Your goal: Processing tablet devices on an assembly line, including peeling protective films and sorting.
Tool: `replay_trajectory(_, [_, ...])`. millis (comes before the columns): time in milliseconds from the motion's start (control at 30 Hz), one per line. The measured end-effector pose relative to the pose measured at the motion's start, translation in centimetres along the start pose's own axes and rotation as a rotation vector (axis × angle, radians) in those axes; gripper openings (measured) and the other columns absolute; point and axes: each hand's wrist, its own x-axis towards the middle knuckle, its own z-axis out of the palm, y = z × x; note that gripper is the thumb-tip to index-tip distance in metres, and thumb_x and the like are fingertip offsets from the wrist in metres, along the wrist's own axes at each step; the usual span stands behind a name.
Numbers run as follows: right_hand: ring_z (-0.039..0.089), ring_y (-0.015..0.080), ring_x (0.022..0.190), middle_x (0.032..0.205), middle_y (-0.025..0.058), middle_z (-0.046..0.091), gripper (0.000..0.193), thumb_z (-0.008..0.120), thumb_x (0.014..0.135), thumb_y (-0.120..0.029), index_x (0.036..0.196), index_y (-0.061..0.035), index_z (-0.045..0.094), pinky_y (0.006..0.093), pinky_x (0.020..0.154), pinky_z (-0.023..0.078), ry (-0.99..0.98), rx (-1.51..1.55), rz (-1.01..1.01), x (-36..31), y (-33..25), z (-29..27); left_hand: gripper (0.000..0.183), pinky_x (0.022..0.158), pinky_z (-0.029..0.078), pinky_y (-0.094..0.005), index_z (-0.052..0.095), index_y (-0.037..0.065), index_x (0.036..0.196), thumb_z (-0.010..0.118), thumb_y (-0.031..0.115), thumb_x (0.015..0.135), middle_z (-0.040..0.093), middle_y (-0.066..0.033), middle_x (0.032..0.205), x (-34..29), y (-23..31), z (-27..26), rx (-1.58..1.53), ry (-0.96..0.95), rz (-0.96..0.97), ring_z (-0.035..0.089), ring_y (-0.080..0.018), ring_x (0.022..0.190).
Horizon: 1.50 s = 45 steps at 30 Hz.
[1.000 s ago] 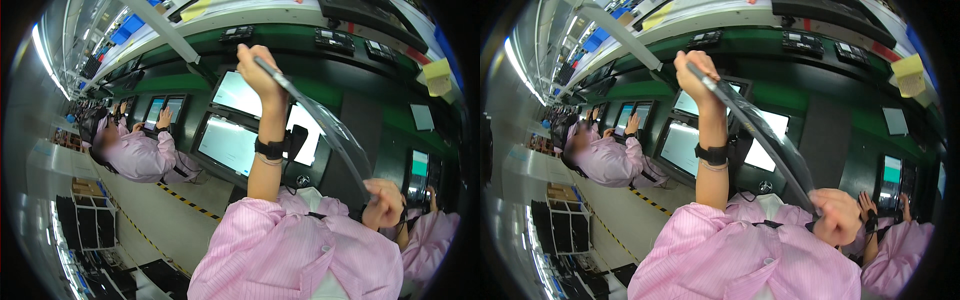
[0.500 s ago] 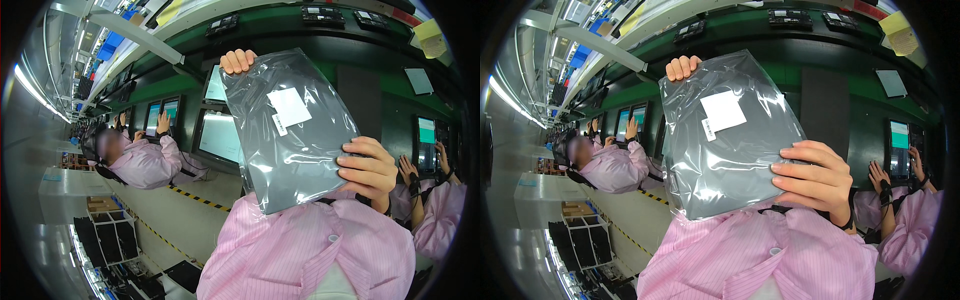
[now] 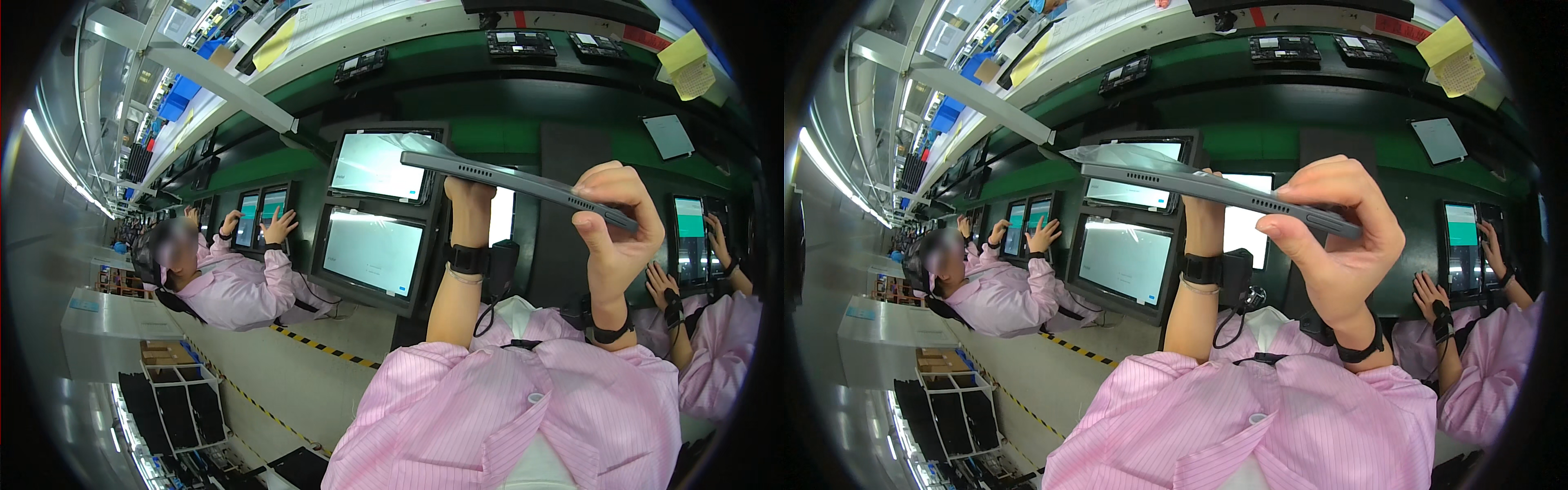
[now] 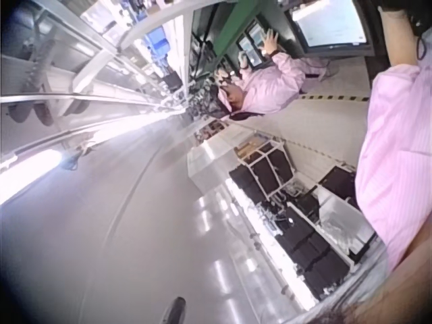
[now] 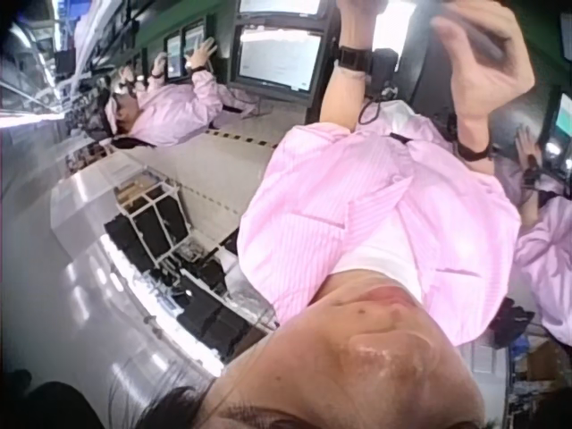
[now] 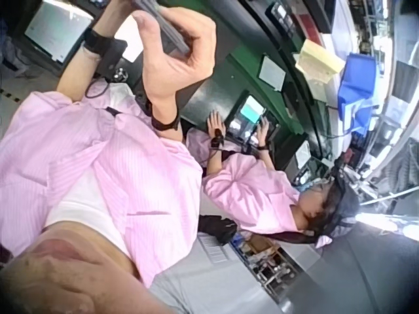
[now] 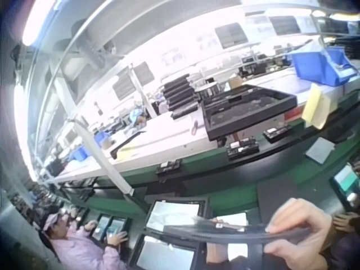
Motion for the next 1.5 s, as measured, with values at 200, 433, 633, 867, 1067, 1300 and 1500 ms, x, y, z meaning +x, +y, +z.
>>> replay_trajectory(200, [0.059,0.0210,0.073,0.081,0.0113,0.063,0.034,0.078,0.058,-0.003,0.088,0.0007,0.063,0.0278,0.063,0.045,-0.135,-0.414,-0.123,1.1,-1.4,-2.1,0.027,0.072,0.048,-0.0355,0.045,0.007,0.087,0.036,0.032,0.088,0.054,-0.0036,0.079,-0.2,2.7,7.2,-0.044,0.470,-0.143,0.054,-0.0174,0.076])
replay_trajectory(433, [0.054,0.0077,0.081,0.090,0.0037,0.062,0.025,0.060,0.086,-0.013,0.102,0.0055,0.058,0.0222,0.073,0.042,0.201,-0.381,0.600,-7.3,5.8,-10.0,0.039,0.076,0.041,-0.0306,0.058,0.002,0.091,0.040,0.036,0.094,0.059,-0.0078,0.085,0.6,1.1,5.8,0.993,0.036,0.194,0.055,-0.0197,0.080])
replay_trajectory(633, [0.049,0.0082,0.085,0.092,0.0007,0.059,0.034,0.060,0.087,-0.029,0.101,0.0019,0.060,0.0228,0.079,0.038,0.347,-0.422,0.902,-12.6,19.8,-22.1,0.047,0.083,0.045,-0.0409,0.053,-0.003,0.107,0.059,0.037,0.083,0.059,-0.0246,0.104,0.6,-0.1,-9.4,1.899,-0.176,-0.222,0.057,-0.0375,0.099])
replay_trajectory(867, [0.051,0.0133,0.081,0.085,0.0018,0.058,0.038,0.063,0.083,-0.034,0.096,0.0024,0.061,0.0266,0.079,0.038,0.226,-0.510,0.928,-10.7,35.1,-30.2,0.077,0.093,0.041,-0.0439,0.024,-0.015,0.129,0.061,0.032,0.082,0.042,-0.0354,0.121,-3.2,-3.9,-13.7,2.101,-0.053,-0.563,0.048,-0.0424,0.111])
replay_trajectory(1067, [0.058,0.0285,0.088,0.098,0.0144,0.061,0.026,0.061,0.083,-0.020,0.101,-0.0018,0.060,0.0369,0.076,0.046,0.076,-0.917,0.262,-5.6,28.3,-13.0,0.075,0.092,0.040,-0.0471,0.022,-0.013,0.131,0.061,0.029,0.082,0.041,-0.0373,0.119,-3.8,-3.7,-14.3,2.174,0.060,-0.433,0.046,-0.0460,0.110])
replay_trajectory(1300, [0.050,0.0399,0.107,0.113,0.0281,0.052,0.070,0.067,0.075,-0.014,0.130,0.0065,0.029,0.0424,0.092,0.040,-0.587,-1.076,0.353,-19.9,29.1,1.2,0.075,0.092,0.041,-0.0457,0.022,-0.011,0.132,0.062,0.028,0.081,0.044,-0.0376,0.116,-2.8,-3.3,-13.3,2.052,0.089,-0.506,0.049,-0.0450,0.108])
replay_trajectory(1500, [0.058,0.0331,0.095,0.098,0.0178,0.062,0.051,0.070,0.072,-0.015,0.115,0.0009,0.049,0.0397,0.084,0.044,-0.285,-0.618,0.802,-15.7,29.6,-0.7,0.070,0.090,0.042,-0.0452,0.028,-0.008,0.130,0.062,0.027,0.081,0.052,-0.0350,0.109,-2.4,-3.3,-14.0,1.936,0.045,-0.458,0.052,-0.0444,0.104])
